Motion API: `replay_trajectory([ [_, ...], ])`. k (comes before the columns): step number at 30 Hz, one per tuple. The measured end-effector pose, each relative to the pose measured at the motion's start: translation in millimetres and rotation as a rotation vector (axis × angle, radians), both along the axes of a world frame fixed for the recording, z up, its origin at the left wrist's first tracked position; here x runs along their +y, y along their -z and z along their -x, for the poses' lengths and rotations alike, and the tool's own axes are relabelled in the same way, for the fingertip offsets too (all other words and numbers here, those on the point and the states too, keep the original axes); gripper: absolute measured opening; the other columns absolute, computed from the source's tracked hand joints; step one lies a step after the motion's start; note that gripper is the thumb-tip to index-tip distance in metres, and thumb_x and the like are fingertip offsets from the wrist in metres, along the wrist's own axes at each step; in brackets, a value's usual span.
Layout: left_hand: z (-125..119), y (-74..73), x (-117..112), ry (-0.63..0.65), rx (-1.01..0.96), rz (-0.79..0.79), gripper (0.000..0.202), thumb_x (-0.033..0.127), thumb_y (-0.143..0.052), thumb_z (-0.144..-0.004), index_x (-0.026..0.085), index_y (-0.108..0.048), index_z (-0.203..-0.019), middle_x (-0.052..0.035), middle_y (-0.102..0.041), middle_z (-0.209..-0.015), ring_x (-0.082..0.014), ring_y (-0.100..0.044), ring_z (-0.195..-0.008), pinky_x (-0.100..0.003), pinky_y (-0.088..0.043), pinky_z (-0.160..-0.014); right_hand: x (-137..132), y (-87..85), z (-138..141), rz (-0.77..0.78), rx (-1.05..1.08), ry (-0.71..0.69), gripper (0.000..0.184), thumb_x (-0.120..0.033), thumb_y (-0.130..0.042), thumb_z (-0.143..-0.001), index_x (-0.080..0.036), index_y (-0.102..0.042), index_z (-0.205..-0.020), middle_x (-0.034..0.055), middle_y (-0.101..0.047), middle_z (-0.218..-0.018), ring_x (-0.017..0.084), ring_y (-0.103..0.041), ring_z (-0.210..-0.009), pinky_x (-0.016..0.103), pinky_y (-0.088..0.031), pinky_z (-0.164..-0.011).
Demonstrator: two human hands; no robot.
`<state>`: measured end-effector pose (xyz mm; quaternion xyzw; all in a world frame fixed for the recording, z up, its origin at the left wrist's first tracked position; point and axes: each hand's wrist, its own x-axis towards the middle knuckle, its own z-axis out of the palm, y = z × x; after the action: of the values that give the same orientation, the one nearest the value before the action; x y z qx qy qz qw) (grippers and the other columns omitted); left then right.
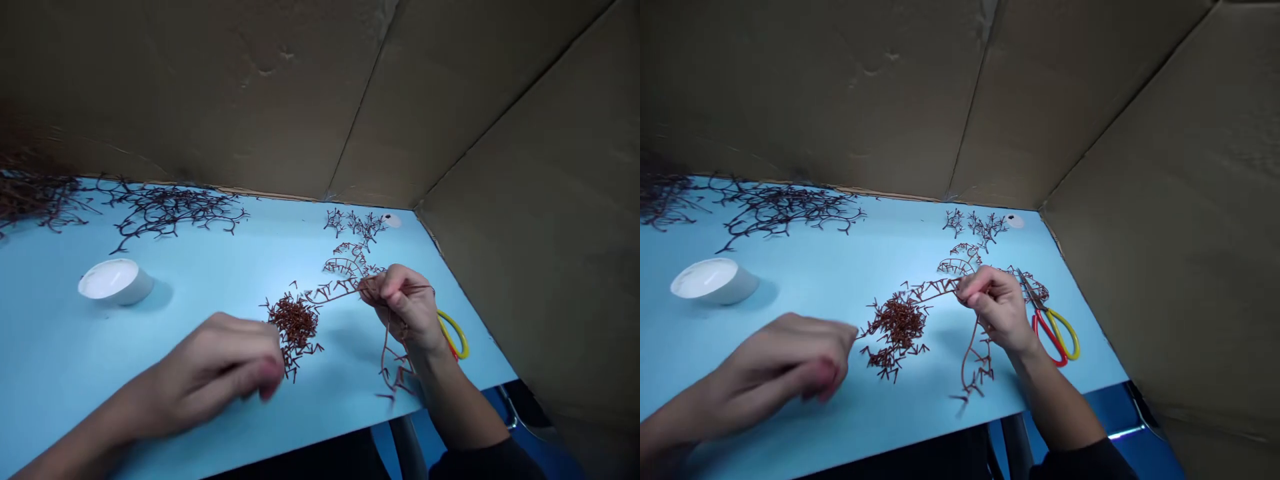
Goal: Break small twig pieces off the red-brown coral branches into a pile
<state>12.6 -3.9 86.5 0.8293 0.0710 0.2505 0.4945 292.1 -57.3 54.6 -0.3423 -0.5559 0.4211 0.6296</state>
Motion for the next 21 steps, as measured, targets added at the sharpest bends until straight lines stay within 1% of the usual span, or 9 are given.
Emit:
replay_trajectory([
  [2, 0, 12.4, 9, -0.161, 0.015, -0.19, 0.032, 0.011, -0.048, -0.106, 0.021, -0.058, -0.077, 0.0012, -0.061, -0.066, -0.0125, -0.053, -0.058, -0.026, -0.04, -0.056, 4, 2.7, -3, 0.061, 0.01, 0.01, 0.034, -0.048, -0.084, -0.09, -0.023, -0.063, -0.08, -0.0062, -0.048, -0.06, 0.012, -0.042, -0.056, 0.027, -0.037, -0.054],
  [3, -3, 21.9, 14, -0.203, 0.032, -0.289, 0.033, 0.012, -0.049, -0.106, 0.02, -0.057, -0.075, 0.0014, -0.059, -0.065, -0.0125, -0.051, -0.057, -0.027, -0.039, -0.056, 6, 5.6, -2, 0.097, 0.029, -0.004, 0.034, -0.049, -0.084, -0.089, -0.023, -0.063, -0.08, -0.006, -0.048, -0.06, 0.012, -0.043, -0.057, 0.027, -0.037, -0.054],
  [5, -8, 43.8, 21, -0.253, 0.09, -0.469, 0.032, 0.017, -0.051, -0.107, 0.02, -0.057, -0.075, 0.0008, -0.059, -0.065, -0.0136, -0.051, -0.058, -0.028, -0.037, -0.056, 8, 13.0, 2, 0.173, 0.087, -0.03, 0.034, -0.05, -0.084, -0.089, -0.024, -0.064, -0.082, -0.0059, -0.049, -0.061, 0.012, -0.044, -0.057, 0.026, -0.038, -0.054],
  [7, -12, 64.6, 26, -0.291, 0.199, -0.611, 0.03, 0.027, -0.054, -0.108, 0.02, -0.061, -0.079, -0.0009, -0.062, -0.069, -0.0159, -0.055, -0.063, -0.029, -0.038, -0.056, 10, 20.4, 5, 0.267, 0.136, -0.029, 0.032, -0.049, -0.086, -0.086, -0.024, -0.067, -0.082, -0.005, -0.054, -0.063, 0.012, -0.048, -0.059, 0.026, -0.043, -0.058],
  [10, -13, 83.1, 27, -0.342, 0.343, -0.729, 0.029, 0.033, -0.052, -0.11, 0.019, -0.067, -0.089, -0.0045, -0.068, -0.08, -0.0197, -0.061, -0.073, -0.03, -0.043, -0.059, 12, 28.8, 8, 0.403, 0.226, 0.033, 0.033, -0.049, -0.094, -0.078, -0.025, -0.072, -0.082, -0.0026, -0.064, -0.074, 0.012, -0.058, -0.07, 0.026, -0.05, -0.07],
  [13, -13, 85.0, 26, -0.357, 0.353, -0.801, 0.032, 0.032, -0.045, -0.113, 0.018, -0.071, -0.098, -0.0068, -0.071, -0.089, -0.0212, -0.062, -0.081, -0.031, -0.047, -0.061, 13, 33.3, 10, 0.476, 0.301, 0.077, 0.033, -0.048, -0.097, -0.073, -0.026, -0.074, -0.084, -0.0017, -0.069, -0.082, 0.013, -0.062, -0.077, 0.027, -0.053, -0.077],
  [16, -14, 80.4, 26, -0.347, 0.323, -0.849, 0.035, 0.031, -0.041, -0.115, 0.017, -0.074, -0.113, -0.0088, -0.073, -0.097, -0.0229, -0.063, -0.087, -0.032, -0.051, -0.063, 14, 34.5, 13, 0.488, 0.333, 0.13, 0.031, -0.048, -0.095, -0.075, -0.027, -0.076, -0.088, -0.0017, -0.069, -0.085, 0.014, -0.064, -0.082, 0.029, -0.054, -0.084],
  [18, -13, 79.1, 28, -0.346, 0.321, -0.845, 0.036, 0.031, -0.041, -0.114, 0.017, -0.073, -0.119, -0.0097, -0.074, -0.102, -0.0246, -0.064, -0.091, -0.034, -0.053, -0.066, 14, 33.9, 16, 0.491, 0.355, 0.186, 0.032, -0.048, -0.096, -0.075, -0.027, -0.077, -0.09, -0.0021, -0.07, -0.087, 0.014, -0.065, -0.085, 0.029, -0.054, -0.087],
  [21, -7, 80.8, 33, -0.441, 0.287, -0.814, 0.036, 0.031, -0.04, -0.114, 0.016, -0.073, -0.118, -0.0097, -0.076, -0.102, -0.0258, -0.065, -0.092, -0.036, -0.055, -0.07, 14, 31.8, 19, 0.511, 0.385, 0.197, 0.035, -0.049, -0.097, -0.073, -0.026, -0.076, -0.09, -0.0015, -0.073, -0.091, 0.016, -0.071, -0.093, 0.03, -0.055, -0.09],
])
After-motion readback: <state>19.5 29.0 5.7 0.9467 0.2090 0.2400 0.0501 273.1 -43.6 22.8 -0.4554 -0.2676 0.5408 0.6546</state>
